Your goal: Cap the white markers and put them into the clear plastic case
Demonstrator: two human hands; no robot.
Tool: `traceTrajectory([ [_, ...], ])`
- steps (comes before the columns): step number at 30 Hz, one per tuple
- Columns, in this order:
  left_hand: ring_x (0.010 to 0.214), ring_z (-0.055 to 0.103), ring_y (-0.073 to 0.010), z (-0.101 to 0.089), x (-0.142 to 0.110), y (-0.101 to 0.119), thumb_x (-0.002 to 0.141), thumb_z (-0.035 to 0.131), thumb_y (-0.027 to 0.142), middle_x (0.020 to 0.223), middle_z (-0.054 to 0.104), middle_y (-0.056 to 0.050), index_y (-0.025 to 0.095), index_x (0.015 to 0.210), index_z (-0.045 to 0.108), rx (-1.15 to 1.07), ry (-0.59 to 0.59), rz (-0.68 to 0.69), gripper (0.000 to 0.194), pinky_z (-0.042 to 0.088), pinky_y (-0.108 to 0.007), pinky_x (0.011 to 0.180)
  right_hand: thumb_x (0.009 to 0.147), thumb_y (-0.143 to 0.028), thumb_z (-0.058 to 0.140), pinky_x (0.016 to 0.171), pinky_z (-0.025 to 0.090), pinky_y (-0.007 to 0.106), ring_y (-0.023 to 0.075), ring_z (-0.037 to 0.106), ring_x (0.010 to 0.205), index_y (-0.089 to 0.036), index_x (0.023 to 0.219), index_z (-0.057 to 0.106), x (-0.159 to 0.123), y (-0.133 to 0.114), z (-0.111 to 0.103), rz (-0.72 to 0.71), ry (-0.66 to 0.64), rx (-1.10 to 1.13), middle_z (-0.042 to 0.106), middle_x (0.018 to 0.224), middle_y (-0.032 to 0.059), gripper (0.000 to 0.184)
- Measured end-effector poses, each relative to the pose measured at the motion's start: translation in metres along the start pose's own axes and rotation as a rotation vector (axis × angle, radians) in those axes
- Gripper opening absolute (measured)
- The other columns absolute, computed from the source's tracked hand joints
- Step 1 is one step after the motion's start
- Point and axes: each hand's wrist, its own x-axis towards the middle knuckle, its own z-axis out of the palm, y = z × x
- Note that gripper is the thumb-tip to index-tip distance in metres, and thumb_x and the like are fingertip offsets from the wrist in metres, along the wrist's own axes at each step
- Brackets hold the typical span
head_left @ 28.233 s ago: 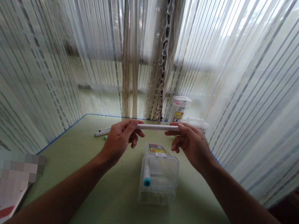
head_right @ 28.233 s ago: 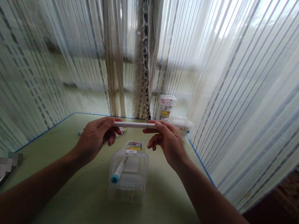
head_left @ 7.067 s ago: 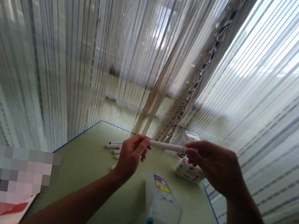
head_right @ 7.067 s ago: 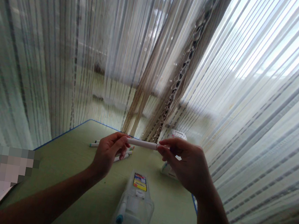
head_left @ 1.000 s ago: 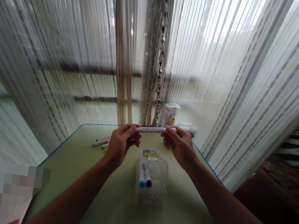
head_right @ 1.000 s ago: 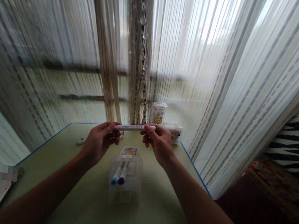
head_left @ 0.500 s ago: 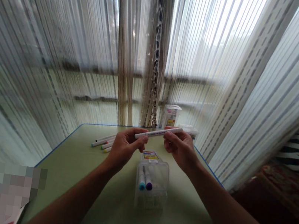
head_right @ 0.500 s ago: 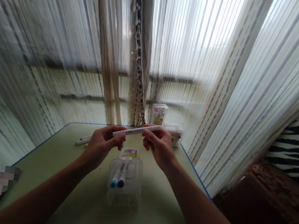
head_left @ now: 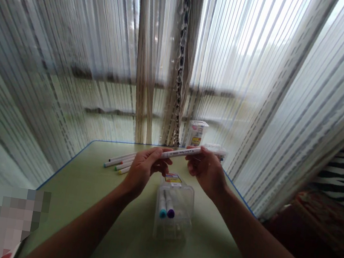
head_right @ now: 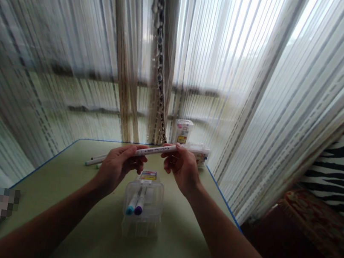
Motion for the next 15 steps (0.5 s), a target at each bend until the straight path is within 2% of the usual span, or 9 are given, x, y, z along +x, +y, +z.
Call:
traceTrajectory([
  [4, 0.056, 0.063, -0.0145, 0.0005, -0.0006, 0.0011, 0.083, 0.068, 0.035, 0.076, 0.070, -0.008, 0.008, 0.100, 0.072, 0.024, 0.008, 0.001, 0.032, 0.050, -0.027, 0.052, 0.080, -0.048, 0.060, 0.038, 0.036, 0.024, 0.0134, 0.053, 0.044, -0.013, 0.084, 0.074, 0.0010, -0.0013, 0.0008, 0.025, 0.008, 0.036, 0.069, 0.064, 0.0065, 0.038],
  [8, 0.055, 0.061, -0.0125, -0.0003, -0.0003, 0.0020, 0.084, 0.069, 0.034, 0.077, 0.070, -0.007, 0.008, 0.099, 0.071, 0.057, 0.050, 0.036, 0.030, 0.049, -0.026, 0.051, 0.078, -0.041, 0.065, 0.037, 0.035, 0.023, 0.0116, 0.053, 0.041, -0.013, 0.082, 0.074, 0.0023, 0.0004, -0.0011, -0.022, 0.032, 0.047, 0.068, 0.061, 0.0046, 0.031],
  [15, 0.050, 0.055, -0.0097, -0.0036, 0.0028, 0.0010, 0.079, 0.075, 0.034, 0.060, 0.061, 0.001, 0.009, 0.093, 0.072, 0.145, 0.116, 0.101, 0.028, 0.046, -0.023, 0.048, 0.072, -0.035, 0.075, 0.035, 0.033, 0.020, 0.0087, 0.051, 0.039, -0.014, 0.081, 0.073, 0.0041, 0.0037, -0.0043, -0.109, 0.061, -0.025, 0.068, 0.060, 0.0020, 0.022],
])
